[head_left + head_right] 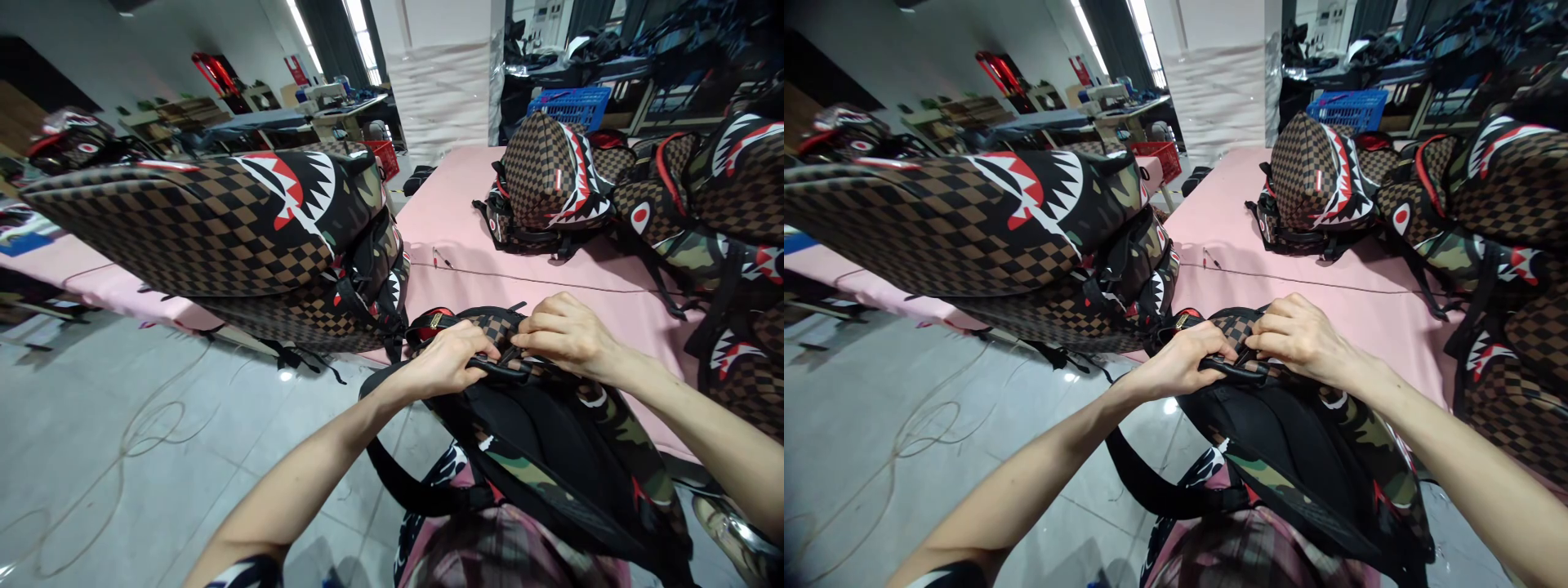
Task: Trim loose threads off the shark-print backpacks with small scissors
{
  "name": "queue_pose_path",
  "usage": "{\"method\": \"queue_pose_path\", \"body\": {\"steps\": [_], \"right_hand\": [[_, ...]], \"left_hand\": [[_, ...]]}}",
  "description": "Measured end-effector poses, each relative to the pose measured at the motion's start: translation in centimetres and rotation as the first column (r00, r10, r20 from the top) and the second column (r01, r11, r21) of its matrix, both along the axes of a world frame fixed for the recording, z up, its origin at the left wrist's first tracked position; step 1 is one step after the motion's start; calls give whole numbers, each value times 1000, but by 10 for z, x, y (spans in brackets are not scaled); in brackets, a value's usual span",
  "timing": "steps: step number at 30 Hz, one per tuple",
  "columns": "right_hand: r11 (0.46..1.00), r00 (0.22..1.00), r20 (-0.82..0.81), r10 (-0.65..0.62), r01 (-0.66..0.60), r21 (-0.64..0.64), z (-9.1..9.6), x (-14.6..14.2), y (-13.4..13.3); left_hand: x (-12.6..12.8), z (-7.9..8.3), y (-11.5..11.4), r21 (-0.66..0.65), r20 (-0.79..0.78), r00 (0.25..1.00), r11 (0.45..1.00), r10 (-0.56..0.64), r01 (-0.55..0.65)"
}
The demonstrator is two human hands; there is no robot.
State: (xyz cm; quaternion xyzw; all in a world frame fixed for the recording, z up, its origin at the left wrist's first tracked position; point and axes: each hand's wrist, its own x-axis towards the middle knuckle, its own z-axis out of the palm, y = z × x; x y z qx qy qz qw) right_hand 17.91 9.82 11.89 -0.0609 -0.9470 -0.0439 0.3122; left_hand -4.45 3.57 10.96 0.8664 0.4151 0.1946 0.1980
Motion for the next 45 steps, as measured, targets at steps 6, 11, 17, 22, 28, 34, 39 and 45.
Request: {"method": "queue_pose_path", "body": {"steps": [6, 11, 17, 22, 28, 34, 39, 45], "right_hand": [[999, 999, 52, 6, -8, 36, 3, -1, 0], [1000, 998, 64, 5, -5, 11, 2, -2, -1], [1000, 999, 34, -2, 3, -30, 0, 2, -1], [999, 1000, 18, -20, 20, -28, -1, 7, -2], [1000, 999, 37, -16, 17, -12, 0, 5, -1], [999, 999, 44, 29, -28, -19, 3, 1, 1], [999, 1000, 11, 8, -8, -46, 2, 6, 1], [999, 999, 25, -29, 29, -16, -2, 8, 0]], "left_hand": [[0, -1, -1, 7, 2, 1000, 1000, -3, 3], [0, -1, -2, 12, 5, 1000, 1000, -1, 1], [1, 1, -2, -3, 6, 1000, 1000, 1, -1], [2, 1, -1, -4, 22, 1000, 1000, 1, 0], [2, 0, -1, -4, 20, 1000, 1000, 6, -6], [1, 0, -1, -3, 5, 1000, 1000, 5, -5], [1, 0, -1, 2, 18, 1000, 1000, -4, 4], [1, -1, 0, 9, 19, 1000, 1000, -9, 9]]}}
